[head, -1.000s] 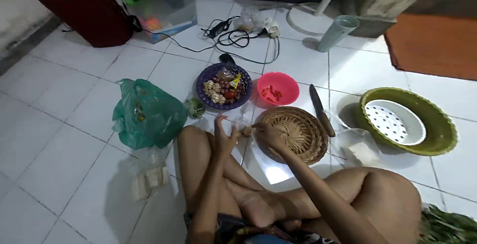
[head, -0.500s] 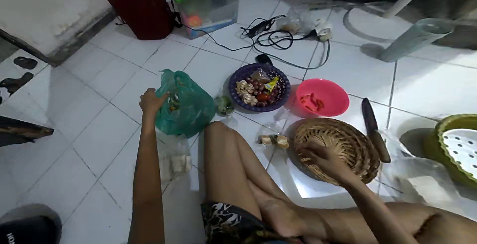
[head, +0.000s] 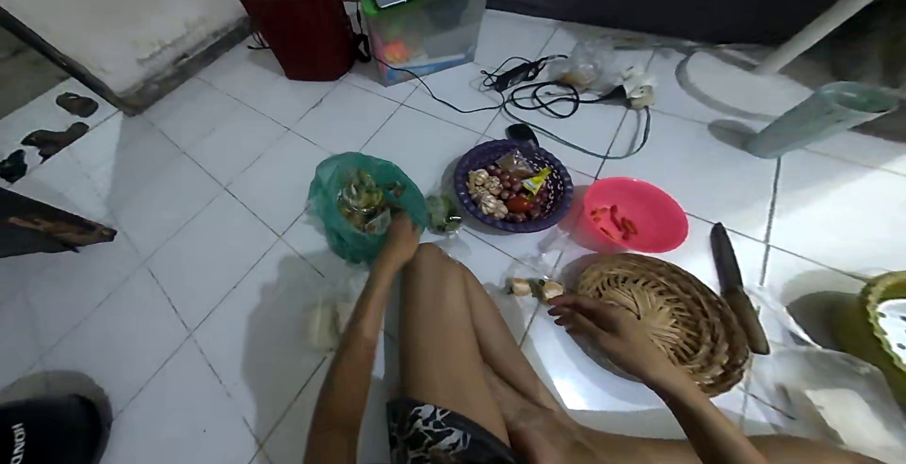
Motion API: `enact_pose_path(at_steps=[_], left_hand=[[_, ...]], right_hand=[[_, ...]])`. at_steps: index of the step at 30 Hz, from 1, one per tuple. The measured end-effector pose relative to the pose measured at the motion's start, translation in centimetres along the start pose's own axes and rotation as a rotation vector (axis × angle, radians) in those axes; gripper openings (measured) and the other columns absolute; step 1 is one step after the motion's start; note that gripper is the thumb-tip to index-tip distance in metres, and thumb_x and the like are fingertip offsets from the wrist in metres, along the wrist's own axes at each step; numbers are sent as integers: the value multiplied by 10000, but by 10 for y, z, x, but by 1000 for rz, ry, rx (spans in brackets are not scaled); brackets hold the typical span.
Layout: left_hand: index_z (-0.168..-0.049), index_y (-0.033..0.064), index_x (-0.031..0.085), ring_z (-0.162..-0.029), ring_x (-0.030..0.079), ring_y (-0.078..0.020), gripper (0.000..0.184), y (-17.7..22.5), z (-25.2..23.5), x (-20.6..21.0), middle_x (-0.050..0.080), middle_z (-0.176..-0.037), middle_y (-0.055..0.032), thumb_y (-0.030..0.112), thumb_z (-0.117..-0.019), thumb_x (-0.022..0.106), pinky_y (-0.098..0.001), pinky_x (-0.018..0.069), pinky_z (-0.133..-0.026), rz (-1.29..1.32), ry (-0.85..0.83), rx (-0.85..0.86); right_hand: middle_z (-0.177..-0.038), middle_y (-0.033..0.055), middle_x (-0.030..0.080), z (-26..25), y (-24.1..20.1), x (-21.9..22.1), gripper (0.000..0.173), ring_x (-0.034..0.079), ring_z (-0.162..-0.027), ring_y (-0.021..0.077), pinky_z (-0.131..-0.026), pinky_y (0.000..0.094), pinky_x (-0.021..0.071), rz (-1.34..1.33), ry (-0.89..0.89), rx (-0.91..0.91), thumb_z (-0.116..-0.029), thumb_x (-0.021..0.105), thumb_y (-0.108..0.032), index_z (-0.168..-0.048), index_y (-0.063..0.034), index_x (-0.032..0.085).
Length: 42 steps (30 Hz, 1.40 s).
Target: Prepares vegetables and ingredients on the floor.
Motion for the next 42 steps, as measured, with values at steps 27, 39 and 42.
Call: enact_pose_path(at_steps=[27,39,42], left_hand=[[-1276,-183,551,-1303,498,-537,346,-74,-95,-159,522,-1346,-407,54,-1024,547,-631,395,-1095,-162,352,-187],[-1264,-165,554,-1091,631,-512,332,-23,4,-200,629,-1151,-379,61,-1100,374,-635,463,-977,4,438,156],[-1294,-122,534,-965,710,-441,331,3,28,-225,682,-1129,-313,44,-1091,332,-602,553,-883,7,597,216]], right_hand=[[-1016,61,729,42,42,-25,274,726,-878,83,-792,268,615,-184,117,95,-990,511,-93,-1170,74,633],[-1040,87,726,44,30,-23,286,728,-893,95,-799,274,613,-172,83,52,-1000,504,-97,-1188,74,634],[-1039,80,726,51,27,-32,289,721,-891,88,-807,274,610,-175,106,34,-1001,500,-103,-1185,72,640]])
Point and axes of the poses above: each hand's wrist, its own z-axis away from the middle knuckle, its own x-axis out of the palm, y = z × x, the point moved 10 cm from there along -z, towards the middle knuckle
